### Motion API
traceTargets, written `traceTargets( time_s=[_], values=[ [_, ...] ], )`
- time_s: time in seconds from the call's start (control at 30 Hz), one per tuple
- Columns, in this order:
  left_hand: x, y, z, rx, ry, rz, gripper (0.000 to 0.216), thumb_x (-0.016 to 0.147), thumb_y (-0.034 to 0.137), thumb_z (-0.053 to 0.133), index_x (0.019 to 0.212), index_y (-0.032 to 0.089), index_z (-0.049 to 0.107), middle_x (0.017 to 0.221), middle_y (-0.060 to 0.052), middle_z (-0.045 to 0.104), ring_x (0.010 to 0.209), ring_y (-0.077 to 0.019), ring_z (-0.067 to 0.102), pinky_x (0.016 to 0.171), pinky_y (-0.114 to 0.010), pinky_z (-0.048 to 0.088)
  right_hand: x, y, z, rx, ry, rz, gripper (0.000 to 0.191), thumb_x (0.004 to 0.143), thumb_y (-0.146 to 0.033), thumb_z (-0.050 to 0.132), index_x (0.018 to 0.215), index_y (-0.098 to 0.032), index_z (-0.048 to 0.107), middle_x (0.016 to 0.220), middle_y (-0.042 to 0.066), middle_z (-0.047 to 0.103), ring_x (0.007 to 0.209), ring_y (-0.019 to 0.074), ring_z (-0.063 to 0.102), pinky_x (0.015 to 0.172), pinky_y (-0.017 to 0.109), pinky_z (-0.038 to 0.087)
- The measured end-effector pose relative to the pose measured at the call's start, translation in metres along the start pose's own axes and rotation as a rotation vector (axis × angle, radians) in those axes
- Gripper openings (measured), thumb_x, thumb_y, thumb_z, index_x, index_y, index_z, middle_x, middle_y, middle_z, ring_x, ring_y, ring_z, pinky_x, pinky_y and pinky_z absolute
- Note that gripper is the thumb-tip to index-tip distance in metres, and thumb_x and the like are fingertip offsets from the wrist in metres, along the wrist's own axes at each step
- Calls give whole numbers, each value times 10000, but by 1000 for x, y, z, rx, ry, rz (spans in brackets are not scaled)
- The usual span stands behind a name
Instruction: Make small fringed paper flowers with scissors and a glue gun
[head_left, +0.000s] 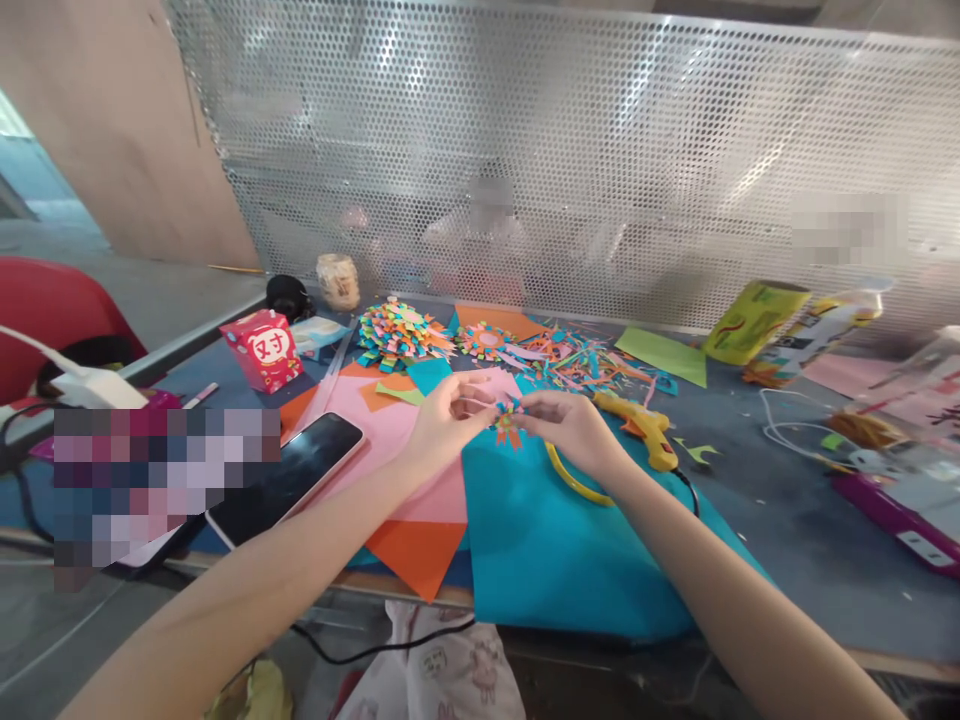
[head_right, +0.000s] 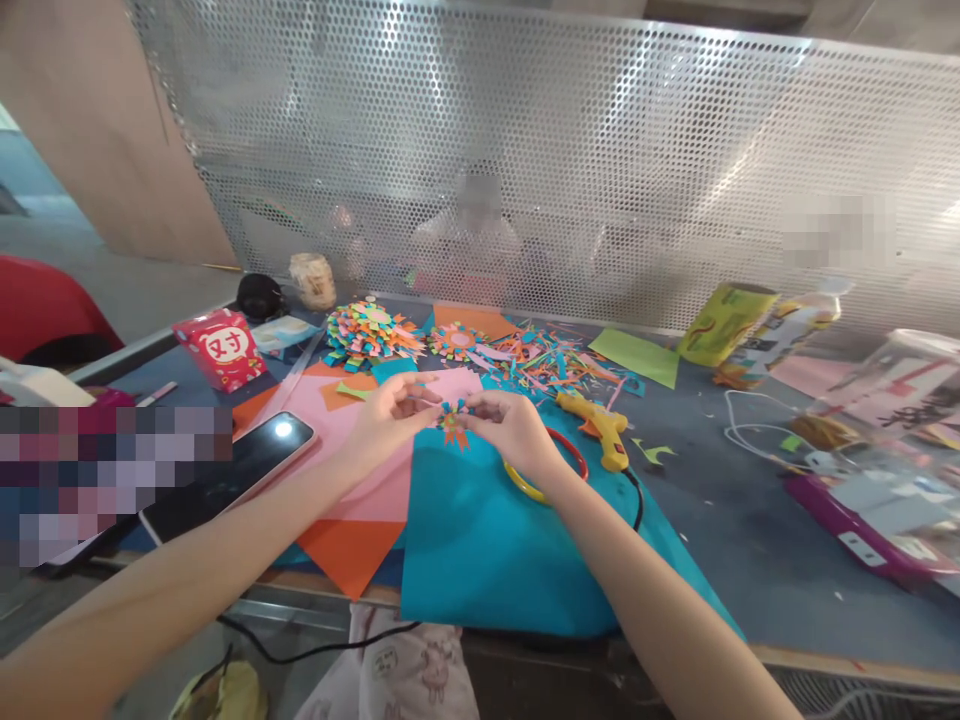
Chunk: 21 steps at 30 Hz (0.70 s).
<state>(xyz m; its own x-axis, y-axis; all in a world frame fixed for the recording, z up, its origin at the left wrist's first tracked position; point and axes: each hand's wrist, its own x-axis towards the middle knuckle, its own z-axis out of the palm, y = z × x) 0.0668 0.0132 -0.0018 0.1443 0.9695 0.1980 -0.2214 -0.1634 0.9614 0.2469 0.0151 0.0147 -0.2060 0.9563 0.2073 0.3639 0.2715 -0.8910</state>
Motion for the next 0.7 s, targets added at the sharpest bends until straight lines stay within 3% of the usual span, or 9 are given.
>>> traceTargets(
  time_s=[0.2,0.53,0.7],
  values=[
    [2,-7,0,127,-75,-14,412,664,190,779,1040,149,614,851,-43,707,781,-160,672,715,-282,512,-4,-3,-4,16,-36,27,405,572,-563,774,709,-191,694,690,43,731,621,214,680,578,322,531],
    [3,-3,-1,195,-42,0,422,632,206,803,994,153,594,731,-4,690,655,-136,642,615,-246,471,-2,6,-4,-13,3,20,255,684,-469,717,747,-224,739,967,60,763,954,286,696,895,421,527],
    [1,-1,0,124,-35,-47,560,566,224,853,1036,157,556,715,11,681,674,-144,656,649,-259,498,-2,6,-2,42,-19,56,346,557,-472,802,739,-194,704,780,49,756,768,256,716,763,388,559]
  ],
)
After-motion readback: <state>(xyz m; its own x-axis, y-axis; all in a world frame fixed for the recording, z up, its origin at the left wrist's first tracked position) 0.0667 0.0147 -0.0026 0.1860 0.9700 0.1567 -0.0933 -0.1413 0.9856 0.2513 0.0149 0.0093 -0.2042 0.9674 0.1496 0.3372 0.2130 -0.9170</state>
